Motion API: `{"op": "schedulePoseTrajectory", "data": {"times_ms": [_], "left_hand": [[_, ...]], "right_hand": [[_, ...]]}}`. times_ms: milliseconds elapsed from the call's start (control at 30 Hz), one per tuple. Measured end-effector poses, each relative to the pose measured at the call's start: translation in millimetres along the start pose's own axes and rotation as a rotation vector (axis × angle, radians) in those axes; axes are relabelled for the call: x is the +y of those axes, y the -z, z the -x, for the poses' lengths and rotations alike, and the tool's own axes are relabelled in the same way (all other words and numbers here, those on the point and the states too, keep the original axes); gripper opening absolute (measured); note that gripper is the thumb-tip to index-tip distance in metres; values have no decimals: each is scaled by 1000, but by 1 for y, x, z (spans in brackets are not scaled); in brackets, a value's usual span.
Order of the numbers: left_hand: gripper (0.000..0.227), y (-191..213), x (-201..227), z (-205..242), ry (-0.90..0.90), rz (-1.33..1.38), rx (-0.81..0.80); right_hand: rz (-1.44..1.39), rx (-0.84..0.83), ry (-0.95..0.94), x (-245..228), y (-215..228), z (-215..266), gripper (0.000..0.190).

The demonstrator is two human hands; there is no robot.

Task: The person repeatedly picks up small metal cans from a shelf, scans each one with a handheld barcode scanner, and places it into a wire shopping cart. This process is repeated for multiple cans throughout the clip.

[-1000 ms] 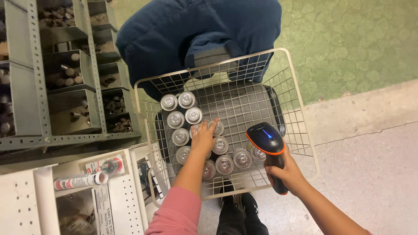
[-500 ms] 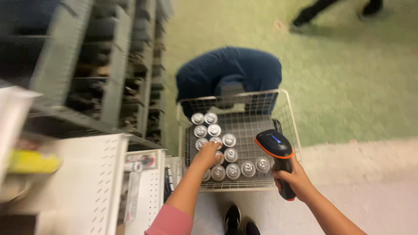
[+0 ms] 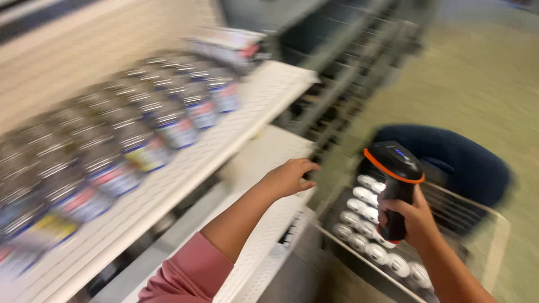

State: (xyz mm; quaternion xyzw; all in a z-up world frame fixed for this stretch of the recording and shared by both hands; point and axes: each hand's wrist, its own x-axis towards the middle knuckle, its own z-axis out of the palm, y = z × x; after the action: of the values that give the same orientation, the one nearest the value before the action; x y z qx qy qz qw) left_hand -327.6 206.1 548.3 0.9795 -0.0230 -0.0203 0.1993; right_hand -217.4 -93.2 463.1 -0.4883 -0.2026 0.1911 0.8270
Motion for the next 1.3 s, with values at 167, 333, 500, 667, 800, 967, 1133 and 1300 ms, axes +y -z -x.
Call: {"op": "schedulePoseTrajectory", "data": {"times_ms": [167, 333, 500, 667, 800, 967, 1133, 1300], "left_hand": [[38, 64, -40, 116, 109, 24, 260], [29, 118, -43, 251, 161, 43, 517], [17, 173, -47, 391, 135, -62, 835], [24, 233, -81, 516, 418, -210, 958], [31, 241, -152, 591, 650, -166, 1036], [33, 239, -212, 616, 805, -59, 998], [48, 263, -250, 602, 892, -26, 894], [54, 287, -319, 572, 953, -117, 845]], "right_hand": [[-69, -321, -140, 5, -122, -9, 37], [-144, -587, -190, 17, -254, 3, 44], [-174, -820, -244, 30, -377, 38, 26], [-265, -931, -350, 52, -475, 67, 22], [-293, -990, -392, 74, -533, 91, 23], [-271, -1029, -401, 81, -568, 103, 21], [-282, -1058, -425, 80, -580, 104, 25], [-403, -1131, -464, 84, -585, 97, 38]]}}
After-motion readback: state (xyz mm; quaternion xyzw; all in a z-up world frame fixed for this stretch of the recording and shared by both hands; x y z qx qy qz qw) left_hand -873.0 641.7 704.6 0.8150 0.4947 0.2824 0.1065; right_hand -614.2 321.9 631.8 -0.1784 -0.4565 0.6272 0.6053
